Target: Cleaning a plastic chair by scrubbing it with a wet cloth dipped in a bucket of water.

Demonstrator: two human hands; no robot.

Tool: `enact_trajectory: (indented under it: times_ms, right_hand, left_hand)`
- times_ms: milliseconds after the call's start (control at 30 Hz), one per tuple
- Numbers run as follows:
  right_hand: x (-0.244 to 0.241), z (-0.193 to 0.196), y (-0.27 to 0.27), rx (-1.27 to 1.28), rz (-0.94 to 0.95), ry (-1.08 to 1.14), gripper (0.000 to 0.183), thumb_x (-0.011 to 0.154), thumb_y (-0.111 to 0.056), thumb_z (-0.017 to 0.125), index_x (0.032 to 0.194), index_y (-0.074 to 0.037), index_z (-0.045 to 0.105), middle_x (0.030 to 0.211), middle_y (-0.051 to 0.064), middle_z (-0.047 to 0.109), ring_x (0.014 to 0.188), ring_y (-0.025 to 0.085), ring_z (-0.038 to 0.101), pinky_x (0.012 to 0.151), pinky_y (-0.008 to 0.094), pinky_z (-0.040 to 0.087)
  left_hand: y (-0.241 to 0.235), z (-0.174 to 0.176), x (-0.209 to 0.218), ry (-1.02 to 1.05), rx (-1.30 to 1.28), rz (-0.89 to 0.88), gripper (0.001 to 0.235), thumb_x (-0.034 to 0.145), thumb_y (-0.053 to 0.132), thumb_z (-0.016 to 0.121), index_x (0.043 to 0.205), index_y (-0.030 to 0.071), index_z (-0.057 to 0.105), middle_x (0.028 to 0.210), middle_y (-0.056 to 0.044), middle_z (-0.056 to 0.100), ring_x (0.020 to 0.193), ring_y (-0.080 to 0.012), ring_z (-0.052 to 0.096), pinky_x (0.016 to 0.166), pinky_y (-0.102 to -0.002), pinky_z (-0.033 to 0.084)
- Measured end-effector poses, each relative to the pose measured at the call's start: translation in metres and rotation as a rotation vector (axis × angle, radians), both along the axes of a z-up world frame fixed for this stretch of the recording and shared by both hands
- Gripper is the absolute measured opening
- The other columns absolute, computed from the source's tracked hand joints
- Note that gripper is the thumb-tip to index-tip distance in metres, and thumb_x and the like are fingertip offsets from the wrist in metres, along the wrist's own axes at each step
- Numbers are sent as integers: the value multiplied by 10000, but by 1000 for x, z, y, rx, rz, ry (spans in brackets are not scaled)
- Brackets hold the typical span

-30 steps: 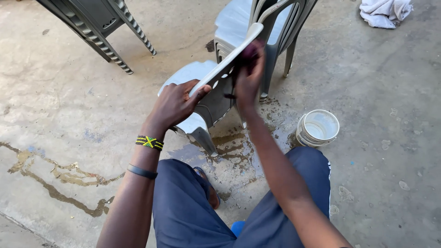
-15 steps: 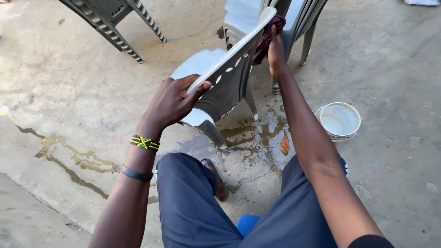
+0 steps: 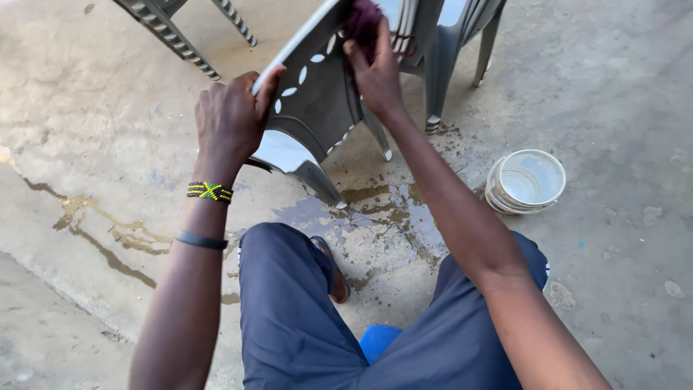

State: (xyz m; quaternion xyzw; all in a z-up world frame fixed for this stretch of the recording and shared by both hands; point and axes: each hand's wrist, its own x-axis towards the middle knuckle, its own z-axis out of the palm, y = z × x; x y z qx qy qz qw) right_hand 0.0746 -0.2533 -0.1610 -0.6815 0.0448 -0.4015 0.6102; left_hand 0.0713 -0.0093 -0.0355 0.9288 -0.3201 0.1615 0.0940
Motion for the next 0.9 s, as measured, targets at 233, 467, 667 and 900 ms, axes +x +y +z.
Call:
enact_trajectory:
  times_ms: [233,467,667,900]
  right_hand:
    - [-9,-5,28,96,117,83,762,1039,-459,567,1604,-68,236,1596,185,472,1481,332,479,1200,421,449]
    - [10,-36,30,101,72,-40,634,1166,-277,544,1665,-118,186,1597,238,420,1510,429,365,1249,619,290]
    - [18,-10,3,-51,-207,1,254,1048,-249,685,1297,-237,633,1235,57,722,1252,249,654,1074,477,489]
    - [39,-16,-176,-436,-713,-44,596,1201,-338,653,1692,-339,314,1768,135,25,1697,379,192,1400,426,223]
  left_hand:
    - [-9,-21,-25,-268,-293,21,505,1140,492,444,913,80,625,618,-71,562,518,-264,551,476,-408,366]
    - [57,-104,-5,-479,-684,-94,362,1094,413,578,1054,63,660,897,-99,643,806,-350,657,772,-419,496]
    - [70,-120,7,-389,-719,-44,219,1099,266,618,934,131,668,804,-45,620,751,-347,632,793,-411,503]
    - [80,-114,-13,-328,-711,-6,146,1011,-78,474,932,7,562,863,-141,546,796,-375,511,763,-479,387]
